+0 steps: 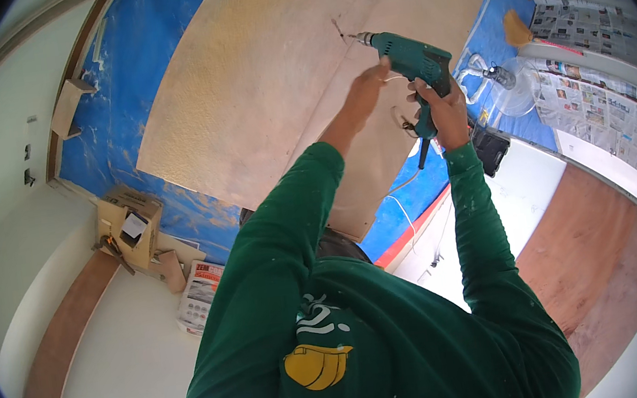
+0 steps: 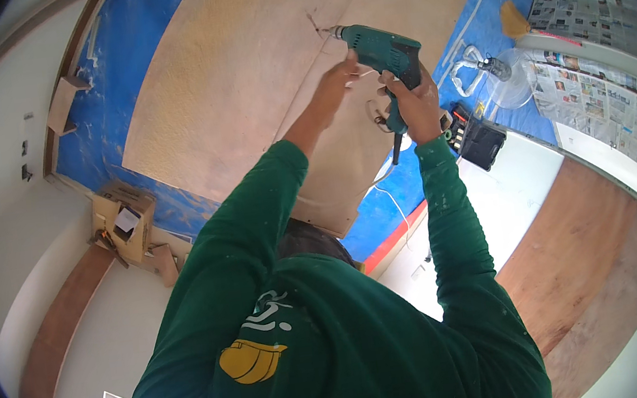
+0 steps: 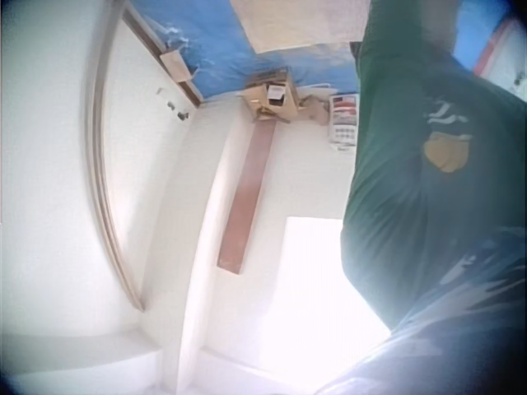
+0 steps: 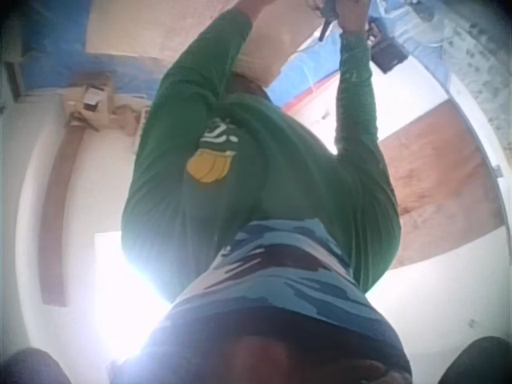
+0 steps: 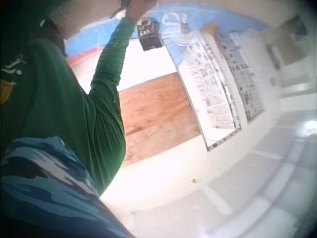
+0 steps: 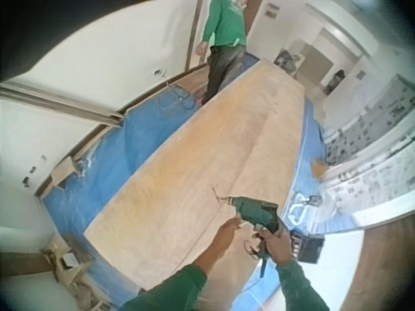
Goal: The person positions and aligns large plywood sheets on a blue floor covering while a coworker uses a drill and circular saw. The person holds the sheets steady, adjusts their placement, and assists with alignment during drilling and cutting operations.
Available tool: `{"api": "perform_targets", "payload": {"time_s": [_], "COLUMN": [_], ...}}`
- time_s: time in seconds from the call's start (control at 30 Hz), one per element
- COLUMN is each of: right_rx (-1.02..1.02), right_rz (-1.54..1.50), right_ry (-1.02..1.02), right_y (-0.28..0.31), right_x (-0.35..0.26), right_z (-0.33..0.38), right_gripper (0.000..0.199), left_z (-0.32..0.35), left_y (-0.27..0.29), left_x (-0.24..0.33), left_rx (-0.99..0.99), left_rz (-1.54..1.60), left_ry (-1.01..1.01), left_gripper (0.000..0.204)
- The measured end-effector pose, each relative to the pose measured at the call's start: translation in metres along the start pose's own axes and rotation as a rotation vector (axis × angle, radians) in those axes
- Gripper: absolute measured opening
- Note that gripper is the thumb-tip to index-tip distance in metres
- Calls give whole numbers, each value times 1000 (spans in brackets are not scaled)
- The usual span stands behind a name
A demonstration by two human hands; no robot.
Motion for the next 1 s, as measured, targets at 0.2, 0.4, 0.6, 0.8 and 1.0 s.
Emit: {"api": "perform_targets", "payload": {"time_s": [0.2, 0.4, 0.6, 0.8, 1.0], "right_rx": [-58, -75, -68, -41, -30], "right_rz": [127, 126, 185, 246, 283], "right_ry": [223, 251, 316, 322, 335], "right_y": [-15, -31, -33, -32, -33], "right_x": [-18, -17, -17, -16, -19], "right_z": [-19, -38, -36, -37, -33], "right_gripper": [49, 56, 54, 55, 51], "left_z": [9, 10, 16, 17, 15], "left_y": [107, 125, 132, 133, 133], "left_x": [10, -2, -1, -1, -1], "left_rx": [312, 125, 123, 99, 105], "left_rz": [-1171, -1270, -1223, -1207, -1243], "left_ry": [-592, -789, -929, -931, -918], "left_gripper": [51, 48, 46, 47, 45]}}
Point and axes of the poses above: each hand's wrist, its own z-axis away from the middle knuckle, its own y-axis out of the back of the hand, x = y × z, the point moved 8 cm from there along -z, towards the middle knuckle, and after that the axes turned 11 degrees about x, right-handed, at the moved point
